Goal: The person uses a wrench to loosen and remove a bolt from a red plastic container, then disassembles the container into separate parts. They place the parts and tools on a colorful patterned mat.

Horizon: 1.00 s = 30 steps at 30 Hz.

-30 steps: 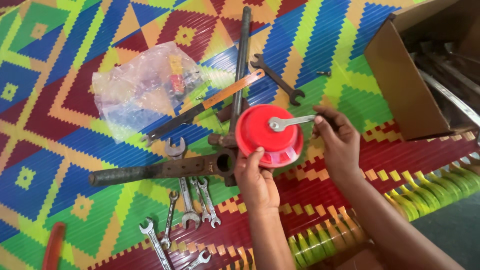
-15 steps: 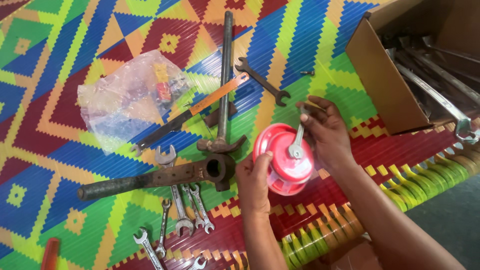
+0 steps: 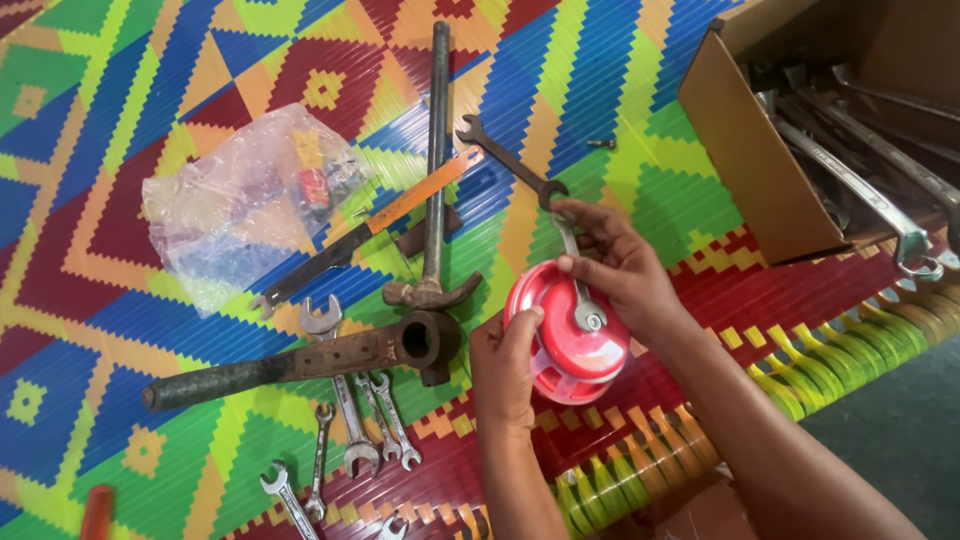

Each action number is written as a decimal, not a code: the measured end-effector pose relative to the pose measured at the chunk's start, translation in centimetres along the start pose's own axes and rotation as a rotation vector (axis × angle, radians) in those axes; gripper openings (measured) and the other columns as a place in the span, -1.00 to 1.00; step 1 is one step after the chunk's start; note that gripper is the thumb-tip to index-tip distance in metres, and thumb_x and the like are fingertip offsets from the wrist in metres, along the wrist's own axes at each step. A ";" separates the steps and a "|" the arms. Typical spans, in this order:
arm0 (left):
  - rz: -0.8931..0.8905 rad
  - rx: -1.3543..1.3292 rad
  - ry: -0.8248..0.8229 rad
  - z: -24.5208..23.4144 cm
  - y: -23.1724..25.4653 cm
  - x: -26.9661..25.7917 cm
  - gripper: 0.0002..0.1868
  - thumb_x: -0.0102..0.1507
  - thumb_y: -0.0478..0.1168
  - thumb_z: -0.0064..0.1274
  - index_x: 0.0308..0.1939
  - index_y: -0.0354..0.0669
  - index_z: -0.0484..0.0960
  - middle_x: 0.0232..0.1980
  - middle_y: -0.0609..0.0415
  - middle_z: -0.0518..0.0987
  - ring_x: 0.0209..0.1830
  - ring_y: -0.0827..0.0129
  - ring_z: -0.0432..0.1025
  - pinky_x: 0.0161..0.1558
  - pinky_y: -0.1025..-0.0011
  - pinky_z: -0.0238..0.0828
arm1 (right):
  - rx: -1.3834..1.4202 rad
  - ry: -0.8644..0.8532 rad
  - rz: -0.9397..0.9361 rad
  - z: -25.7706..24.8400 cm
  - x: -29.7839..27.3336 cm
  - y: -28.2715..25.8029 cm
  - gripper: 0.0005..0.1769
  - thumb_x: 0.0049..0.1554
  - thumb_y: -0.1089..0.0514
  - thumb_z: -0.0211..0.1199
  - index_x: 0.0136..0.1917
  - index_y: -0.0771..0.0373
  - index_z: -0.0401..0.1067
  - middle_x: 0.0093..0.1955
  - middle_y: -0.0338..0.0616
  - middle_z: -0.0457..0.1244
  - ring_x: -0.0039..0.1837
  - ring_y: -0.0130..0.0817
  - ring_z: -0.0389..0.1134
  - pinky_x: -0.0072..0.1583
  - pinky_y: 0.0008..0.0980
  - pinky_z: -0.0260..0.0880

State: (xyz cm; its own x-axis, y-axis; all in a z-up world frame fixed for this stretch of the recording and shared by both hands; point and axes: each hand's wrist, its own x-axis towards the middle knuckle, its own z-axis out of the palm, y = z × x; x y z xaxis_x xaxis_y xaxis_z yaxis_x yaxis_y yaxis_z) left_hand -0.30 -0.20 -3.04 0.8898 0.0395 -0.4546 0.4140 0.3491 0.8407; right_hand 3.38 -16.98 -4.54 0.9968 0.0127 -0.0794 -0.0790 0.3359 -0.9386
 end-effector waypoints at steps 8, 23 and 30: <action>-0.053 -0.043 -0.006 -0.6 -0.7 0.3 -0.83 0.20 -0.27 0.08 -0.47 -0.26 0.66 -0.46 0.26 0.56 -0.47 0.61 0.32 -0.36 0.51 0.26 | -0.093 -0.211 0.019 0.0 -0.3 -0.1 -0.29 0.17 0.34 0.30 0.54 0.25 0.17 0.43 -0.08 0.28 0.43 -0.35 0.28 0.37 -0.33 0.35; -0.203 -0.141 -0.053 0.0 -2.2 0.9 -0.72 0.34 -0.18 0.01 -0.15 -0.38 0.67 -0.18 0.07 0.65 -0.23 0.51 0.48 -0.18 0.50 0.45 | -0.980 -0.359 -0.421 2.4 -2.5 -4.6 -0.31 0.09 0.36 0.19 0.49 0.16 0.27 0.34 -0.07 0.31 0.41 -0.08 0.28 0.47 0.08 0.10; -0.102 -0.320 0.024 -1.3 -4.8 2.1 -0.89 0.26 -0.39 0.01 -0.16 -0.25 0.61 -0.30 0.14 0.55 -0.40 0.53 0.40 -0.40 0.52 0.32 | -0.981 -0.356 -0.495 4.1 -3.3 -5.5 -0.35 -0.01 0.26 0.34 0.37 0.11 0.36 0.25 -0.15 0.33 0.38 -0.11 0.26 0.42 0.01 0.16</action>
State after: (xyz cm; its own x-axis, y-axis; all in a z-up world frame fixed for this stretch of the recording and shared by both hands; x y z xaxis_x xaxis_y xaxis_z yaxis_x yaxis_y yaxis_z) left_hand -0.66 -0.58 -8.37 0.8405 0.0099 -0.5417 0.4161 0.6286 0.6571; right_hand 0.60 -15.05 2.27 0.8573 0.4011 0.3227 0.4995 -0.4962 -0.7101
